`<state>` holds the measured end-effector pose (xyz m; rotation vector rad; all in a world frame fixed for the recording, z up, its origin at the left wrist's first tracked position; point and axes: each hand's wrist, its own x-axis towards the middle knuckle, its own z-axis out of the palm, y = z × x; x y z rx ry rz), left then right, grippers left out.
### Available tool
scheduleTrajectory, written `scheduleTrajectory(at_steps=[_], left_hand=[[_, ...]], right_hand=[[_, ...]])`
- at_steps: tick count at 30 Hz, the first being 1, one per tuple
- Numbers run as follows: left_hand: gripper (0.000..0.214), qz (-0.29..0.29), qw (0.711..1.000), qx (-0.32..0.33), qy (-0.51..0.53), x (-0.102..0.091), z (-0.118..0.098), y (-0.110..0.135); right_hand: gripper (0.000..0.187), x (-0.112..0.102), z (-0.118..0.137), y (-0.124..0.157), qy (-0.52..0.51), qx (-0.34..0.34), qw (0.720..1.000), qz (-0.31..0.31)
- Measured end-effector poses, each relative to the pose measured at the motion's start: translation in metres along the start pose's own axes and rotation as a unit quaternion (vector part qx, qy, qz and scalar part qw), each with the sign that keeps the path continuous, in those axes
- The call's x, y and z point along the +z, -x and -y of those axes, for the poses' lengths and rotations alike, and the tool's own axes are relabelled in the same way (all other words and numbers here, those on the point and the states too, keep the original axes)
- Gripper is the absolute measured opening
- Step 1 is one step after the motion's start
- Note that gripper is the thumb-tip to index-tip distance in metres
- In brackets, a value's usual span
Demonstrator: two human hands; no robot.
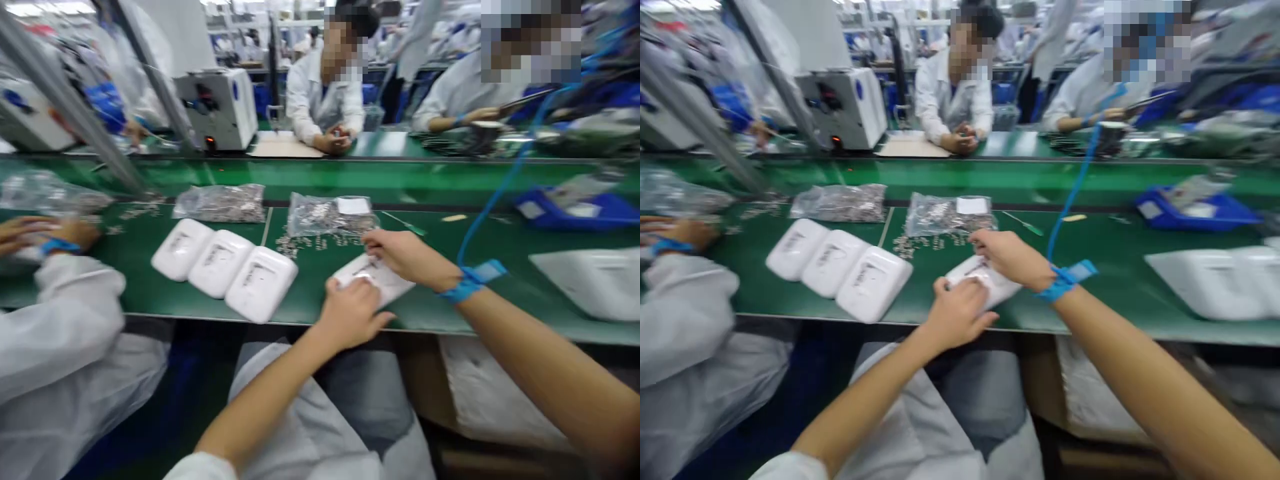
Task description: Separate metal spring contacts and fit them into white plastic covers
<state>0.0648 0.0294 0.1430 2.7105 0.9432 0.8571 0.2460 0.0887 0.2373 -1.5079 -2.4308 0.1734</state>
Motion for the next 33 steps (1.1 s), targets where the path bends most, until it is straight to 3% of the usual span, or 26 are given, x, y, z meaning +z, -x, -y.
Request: scheduleTrajectory(at_steps=[4,9,21,28,33], left_hand=[[0.034,-0.056,0.998,0.016,0.027,-0.004,0.025,0.017],[0.030,-0.047,0.996,0.006,0.072,-0.009,0.031,0.026],[0.030,-0.033,0.998,-0.008,0.051,-0.010,0.026,0.024],[0.030,-0.035,0.998,-0.008,0.059,-0.010,0.027,0.024],[0.027,-0.031,0.998,-0.012,0.057,-0.011,0.027,0.024]], right_hand=[[0.022,0.009,0.001,0.019,0.080,-0.079,0.993,0.045],[0.018,0.023,0.010,0.011,0.157,-0.150,0.976,0.028],[0.019,0.033,0.004,0.002,0.137,-0.166,0.977,0.010],[0.017,0.030,0.005,-0.002,0.124,-0.177,0.975,0.055],[0.020,0.031,0.006,0.000,0.151,-0.162,0.974,0.046]])
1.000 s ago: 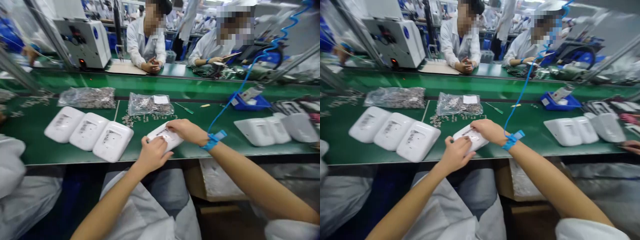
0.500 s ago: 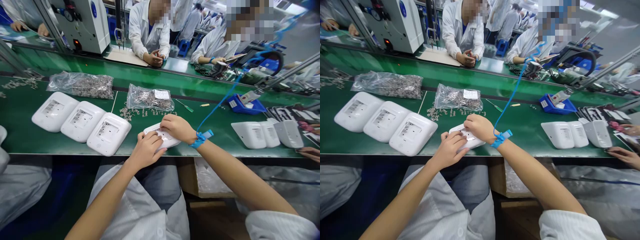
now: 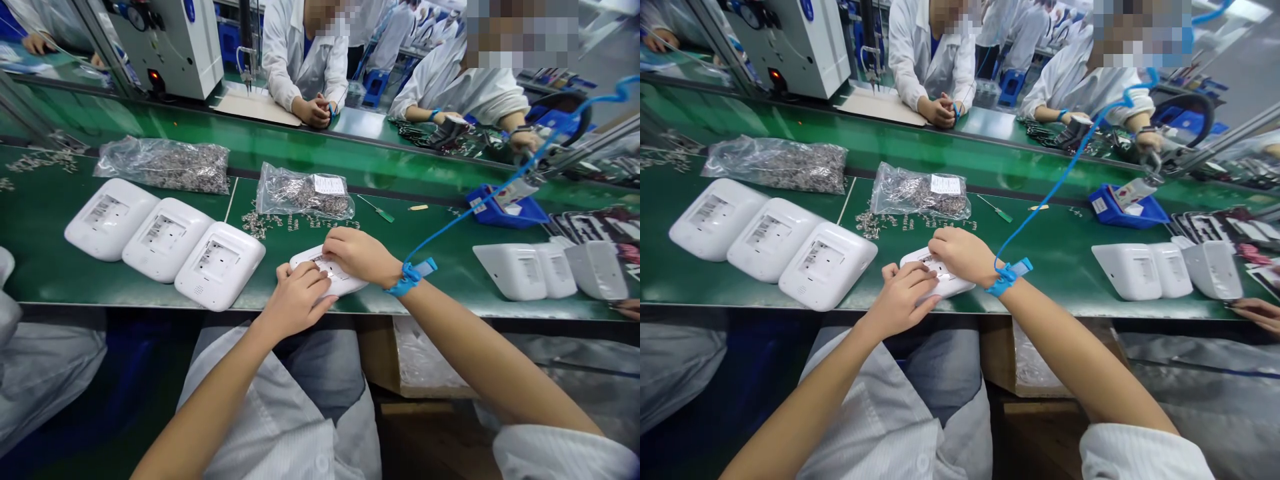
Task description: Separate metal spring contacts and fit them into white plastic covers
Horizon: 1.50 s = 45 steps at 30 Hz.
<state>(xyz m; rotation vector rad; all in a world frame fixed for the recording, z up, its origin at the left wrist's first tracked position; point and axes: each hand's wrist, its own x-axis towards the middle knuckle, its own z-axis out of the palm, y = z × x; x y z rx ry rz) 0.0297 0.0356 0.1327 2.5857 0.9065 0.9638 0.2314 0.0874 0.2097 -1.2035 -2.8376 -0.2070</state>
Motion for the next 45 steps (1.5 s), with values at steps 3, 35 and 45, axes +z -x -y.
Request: scheduleTrajectory(at_steps=[3,35,45], left_hand=[[0.028,0.000,1.000,0.000,0.001,0.001,0.000,0.001],[0.032,-0.019,1.000,-0.017,-0.003,-0.003,-0.002,0.002],[0.055,-0.124,0.971,0.023,-0.203,-0.019,-0.016,0.055]], right_hand=[[0.020,-0.001,0.003,-0.001,0.038,-0.004,0.999,0.016],[0.027,0.008,0.001,0.042,-0.093,0.032,0.990,-0.104],[0.068,0.002,-0.096,0.196,0.119,0.654,0.711,-0.230]])
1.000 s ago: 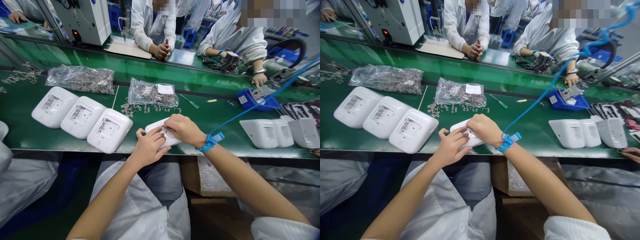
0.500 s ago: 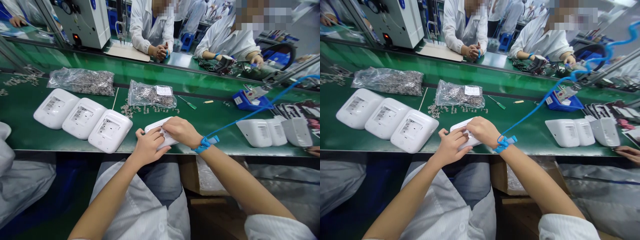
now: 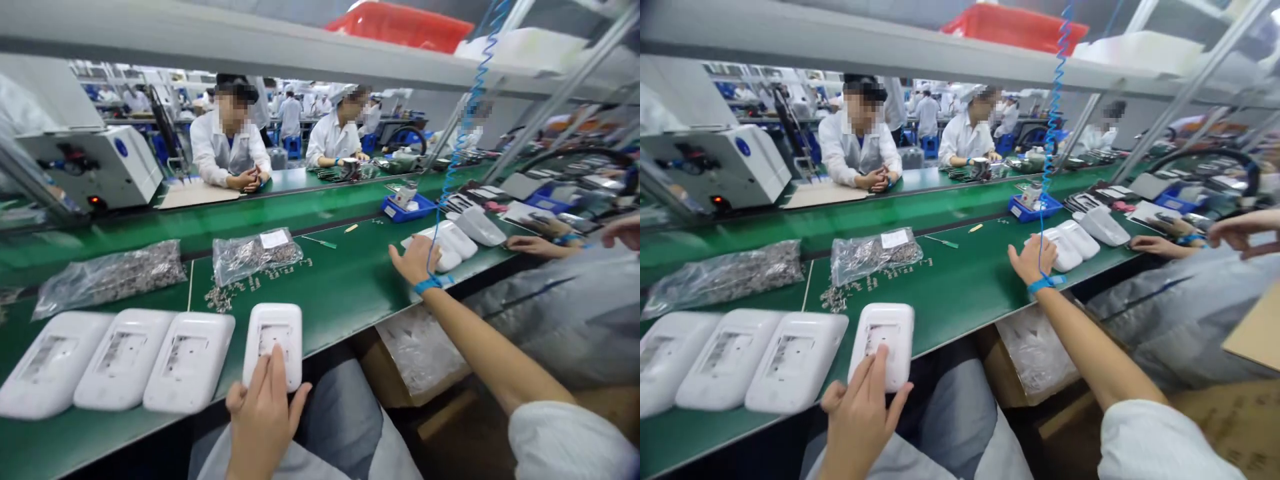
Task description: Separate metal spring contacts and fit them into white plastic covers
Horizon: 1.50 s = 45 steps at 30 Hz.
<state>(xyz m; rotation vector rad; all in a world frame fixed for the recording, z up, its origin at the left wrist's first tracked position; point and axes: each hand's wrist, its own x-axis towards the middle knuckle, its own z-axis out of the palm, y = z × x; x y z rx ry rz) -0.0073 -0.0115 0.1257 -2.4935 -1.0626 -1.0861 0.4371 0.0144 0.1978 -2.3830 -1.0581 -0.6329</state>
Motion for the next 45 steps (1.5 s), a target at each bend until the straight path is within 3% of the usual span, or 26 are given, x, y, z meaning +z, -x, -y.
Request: scheduleTrajectory(at_steps=[2,4,7,9,12,16,19,24,27,30,34,39,42,45], left_hand=[[0.059,-0.011,0.999,-0.014,-0.046,-0.003,0.004,0.003],[0.060,-0.027,0.995,-0.032,-0.085,-0.005,0.002,0.000],[0.053,-0.071,0.993,-0.044,-0.086,0.001,-0.016,-0.019],[0.042,-0.082,0.996,-0.032,-0.007,0.017,-0.036,-0.040],[0.046,0.000,0.986,0.079,0.144,0.056,-0.067,-0.075],[0.064,0.077,0.981,0.073,0.162,0.094,-0.086,-0.101],[0.066,0.123,0.980,0.049,0.145,0.096,-0.087,-0.101],[0.056,0.140,0.981,0.068,0.118,0.087,-0.085,-0.095],[0.051,0.134,0.982,0.064,0.120,0.088,-0.085,-0.095],[0.047,0.124,0.981,0.057,0.136,0.091,-0.085,-0.095],[0.042,0.116,0.981,0.034,0.154,0.091,-0.084,-0.094],[0.038,0.110,0.980,0.023,0.166,0.092,-0.085,-0.094],[0.036,0.099,0.980,0.005,0.172,0.094,-0.085,-0.093],[0.035,0.093,0.979,-0.008,0.179,0.095,-0.086,-0.093]], right_hand=[[0.077,-0.006,-0.027,-0.013,0.062,0.065,0.995,0.032],[0.075,-0.010,-0.040,-0.019,0.088,0.088,0.990,0.066],[0.065,-0.007,-0.028,-0.009,0.094,0.057,0.990,0.083],[0.061,-0.005,0.000,0.009,0.092,0.003,0.991,0.095],[0.054,-0.011,0.054,0.041,0.077,-0.098,0.984,0.124],[0.032,-0.024,0.124,0.052,0.062,-0.216,0.955,0.193],[0.028,-0.015,0.165,0.029,0.054,-0.272,0.929,0.244],[0.034,0.032,0.205,-0.007,0.078,-0.279,0.880,0.376],[0.032,0.044,0.207,-0.012,0.068,-0.287,0.867,0.401],[0.027,0.039,0.196,-0.012,0.025,-0.300,0.869,0.392],[0.038,0.017,0.180,-0.009,-0.066,-0.320,0.870,0.370],[0.014,-0.020,0.160,0.002,-0.128,-0.332,0.859,0.368],[0.012,-0.040,0.145,0.015,-0.145,-0.345,0.847,0.378],[0.014,-0.050,0.129,0.030,-0.106,-0.411,0.836,0.348]])
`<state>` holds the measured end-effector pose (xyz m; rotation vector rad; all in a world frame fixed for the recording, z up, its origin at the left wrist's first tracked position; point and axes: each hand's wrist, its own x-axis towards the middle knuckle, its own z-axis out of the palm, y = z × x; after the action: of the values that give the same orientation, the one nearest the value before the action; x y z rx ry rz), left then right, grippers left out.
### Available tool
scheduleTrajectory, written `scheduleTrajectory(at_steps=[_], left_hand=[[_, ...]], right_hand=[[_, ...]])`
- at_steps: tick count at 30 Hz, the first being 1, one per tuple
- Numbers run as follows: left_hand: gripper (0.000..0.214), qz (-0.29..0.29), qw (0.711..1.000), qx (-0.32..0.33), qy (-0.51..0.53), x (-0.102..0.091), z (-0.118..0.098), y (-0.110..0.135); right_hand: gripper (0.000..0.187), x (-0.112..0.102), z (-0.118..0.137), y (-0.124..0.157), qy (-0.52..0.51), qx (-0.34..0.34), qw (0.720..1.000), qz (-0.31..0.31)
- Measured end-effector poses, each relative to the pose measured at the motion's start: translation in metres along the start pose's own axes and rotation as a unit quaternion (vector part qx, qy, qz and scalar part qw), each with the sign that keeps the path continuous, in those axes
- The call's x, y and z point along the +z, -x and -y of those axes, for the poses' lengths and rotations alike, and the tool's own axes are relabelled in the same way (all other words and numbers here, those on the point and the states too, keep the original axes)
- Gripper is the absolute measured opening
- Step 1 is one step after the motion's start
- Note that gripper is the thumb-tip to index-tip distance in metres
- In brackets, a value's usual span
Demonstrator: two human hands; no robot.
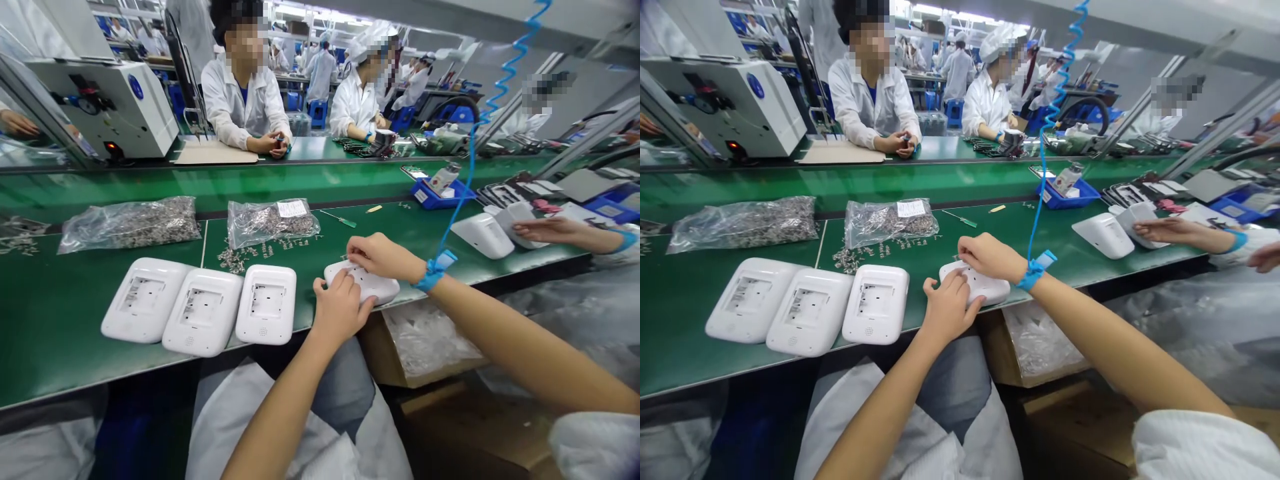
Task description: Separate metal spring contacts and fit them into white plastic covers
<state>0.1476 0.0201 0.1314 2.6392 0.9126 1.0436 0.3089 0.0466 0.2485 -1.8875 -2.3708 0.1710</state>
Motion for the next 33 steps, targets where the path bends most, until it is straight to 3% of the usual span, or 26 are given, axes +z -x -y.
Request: scheduleTrajectory(at_steps=[4,14,19,30,33], left_hand=[[0.036,-0.005,1.000,0.003,0.001,0.001,0.000,0.000],[0.036,0.012,1.000,0.017,0.000,0.000,0.000,-0.001],[0.040,0.026,0.997,0.073,-0.005,0.002,0.004,-0.002],[0.041,0.026,0.997,0.071,-0.009,0.001,0.003,-0.003],[0.042,0.029,0.997,0.068,-0.012,0.000,0.003,-0.004]], right_hand=[[0.022,0.010,-0.003,0.018,0.105,-0.051,0.993,0.004],[0.017,0.022,-0.015,0.023,0.169,-0.042,0.984,-0.030],[0.016,0.029,-0.015,0.023,0.163,-0.040,0.985,-0.040],[0.023,0.045,-0.024,0.041,0.093,-0.037,0.987,-0.124],[0.022,0.045,-0.024,0.041,0.121,-0.049,0.985,-0.109]])
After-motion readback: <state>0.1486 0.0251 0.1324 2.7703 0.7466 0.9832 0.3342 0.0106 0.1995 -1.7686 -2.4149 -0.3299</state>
